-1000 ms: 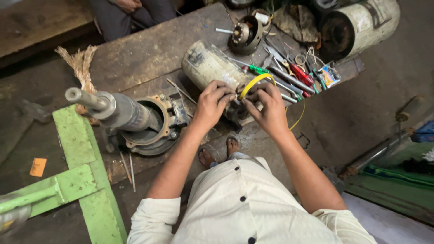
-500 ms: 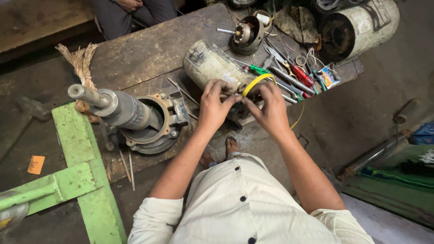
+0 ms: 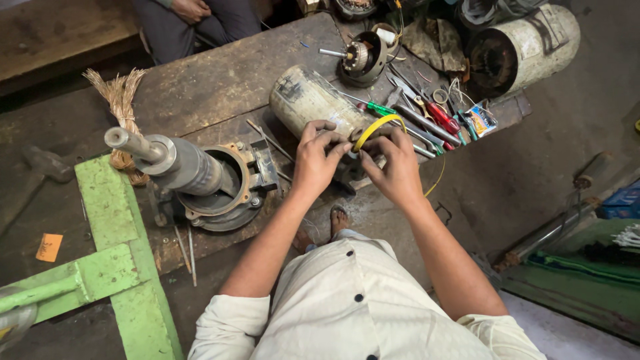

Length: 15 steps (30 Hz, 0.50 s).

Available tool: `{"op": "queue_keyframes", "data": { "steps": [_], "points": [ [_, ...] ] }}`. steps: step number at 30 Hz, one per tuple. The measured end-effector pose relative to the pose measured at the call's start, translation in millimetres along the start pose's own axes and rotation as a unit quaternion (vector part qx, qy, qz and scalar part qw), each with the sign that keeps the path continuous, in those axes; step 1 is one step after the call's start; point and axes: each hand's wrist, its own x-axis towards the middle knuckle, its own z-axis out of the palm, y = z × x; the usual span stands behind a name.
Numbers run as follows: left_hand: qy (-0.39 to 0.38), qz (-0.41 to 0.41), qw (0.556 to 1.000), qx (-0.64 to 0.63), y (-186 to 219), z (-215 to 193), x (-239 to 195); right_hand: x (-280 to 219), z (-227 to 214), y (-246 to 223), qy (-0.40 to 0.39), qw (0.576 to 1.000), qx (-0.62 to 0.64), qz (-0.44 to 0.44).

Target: The person works on an electrical motor and a vertical shaft assembly on a workbench. They use a screwdriver to adjust a yellow cable on the motor, then use a metal rod to rotate the shaft of the vertical assembly.

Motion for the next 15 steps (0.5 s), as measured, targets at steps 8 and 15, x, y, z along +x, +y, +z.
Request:
{"op": "queue_keyframes", "data": {
  "steps": [8,15],
  "points": [
    [0.01,-0.009,1.0,0.006,4.0,0.7,-2.1,-2.7,1.7,0.4,-0.014,0.998,0.006,0.065],
    [-0.007,-0.03,1.0,0.007,2.8,-1.1,-1.6,2.4,4.2,0.9,-0.003,0.999,-0.016,0.031]
  ]
}}
